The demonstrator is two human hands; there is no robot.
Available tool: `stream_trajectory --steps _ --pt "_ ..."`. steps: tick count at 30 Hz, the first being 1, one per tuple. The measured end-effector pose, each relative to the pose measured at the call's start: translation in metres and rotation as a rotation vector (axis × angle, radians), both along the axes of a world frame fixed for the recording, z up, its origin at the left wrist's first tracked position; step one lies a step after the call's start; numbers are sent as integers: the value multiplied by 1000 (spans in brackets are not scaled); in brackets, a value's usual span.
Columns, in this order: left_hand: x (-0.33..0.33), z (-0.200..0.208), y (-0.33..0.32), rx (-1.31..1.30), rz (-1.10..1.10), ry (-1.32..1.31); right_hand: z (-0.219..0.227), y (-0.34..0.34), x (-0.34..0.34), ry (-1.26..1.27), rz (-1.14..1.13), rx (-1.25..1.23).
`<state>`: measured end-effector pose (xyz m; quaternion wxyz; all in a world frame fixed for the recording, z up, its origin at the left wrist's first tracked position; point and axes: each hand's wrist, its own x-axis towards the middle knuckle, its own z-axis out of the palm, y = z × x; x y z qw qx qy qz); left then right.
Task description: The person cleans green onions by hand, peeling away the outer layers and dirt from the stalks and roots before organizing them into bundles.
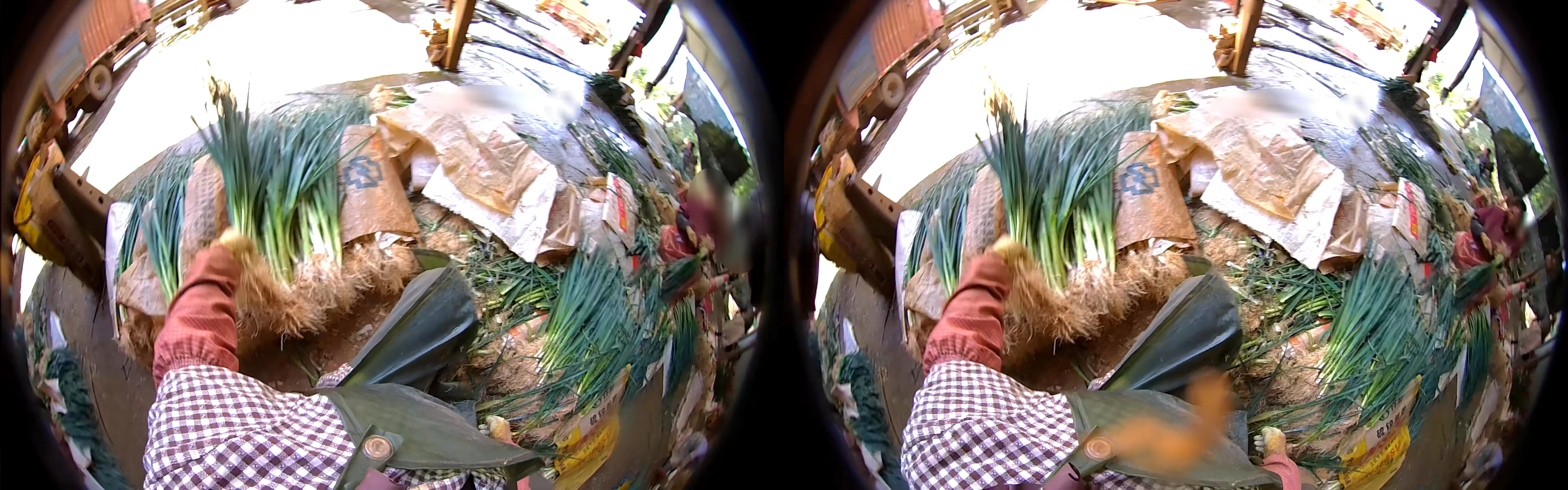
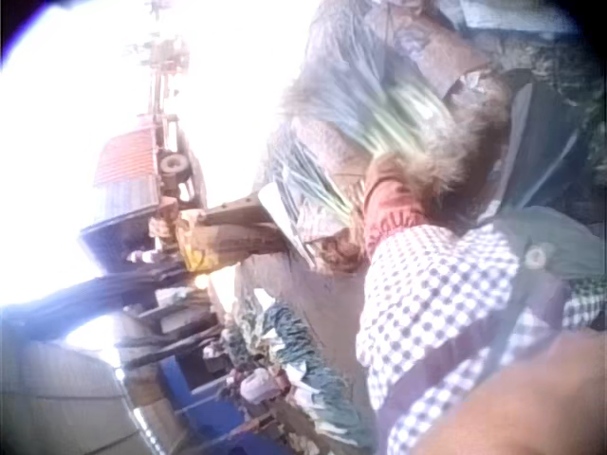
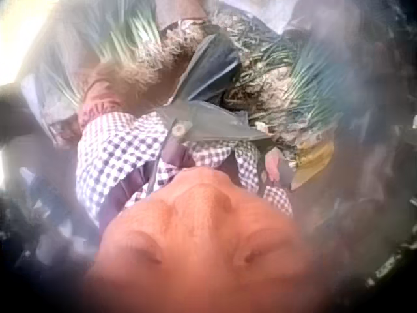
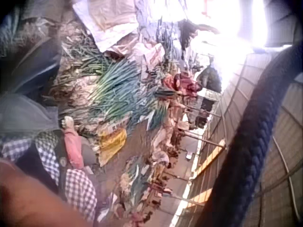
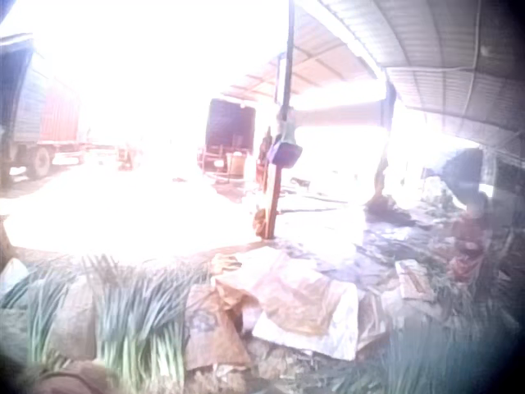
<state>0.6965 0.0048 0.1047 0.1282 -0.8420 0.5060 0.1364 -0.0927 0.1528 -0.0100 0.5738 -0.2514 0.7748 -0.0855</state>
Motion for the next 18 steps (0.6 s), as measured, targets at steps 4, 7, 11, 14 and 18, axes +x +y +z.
stream_trajectory --steps 4,7,11,14,18 --pt "-82 -115 17 -268 837 710 13 2 -22 132 480 -453" --pt "-86 -105 19 -400 971 825 10 -1 -2 138 246 -122" --pt "31 -189 30 26 354 61 -30 -3 30 445 1197 -290" --pt "-37 -230 -6 24 335 238 -76 39 -28 530 1048 -390" --pt "6 -196 33 -348 657 274 -59 10 34 394 1036 -469"
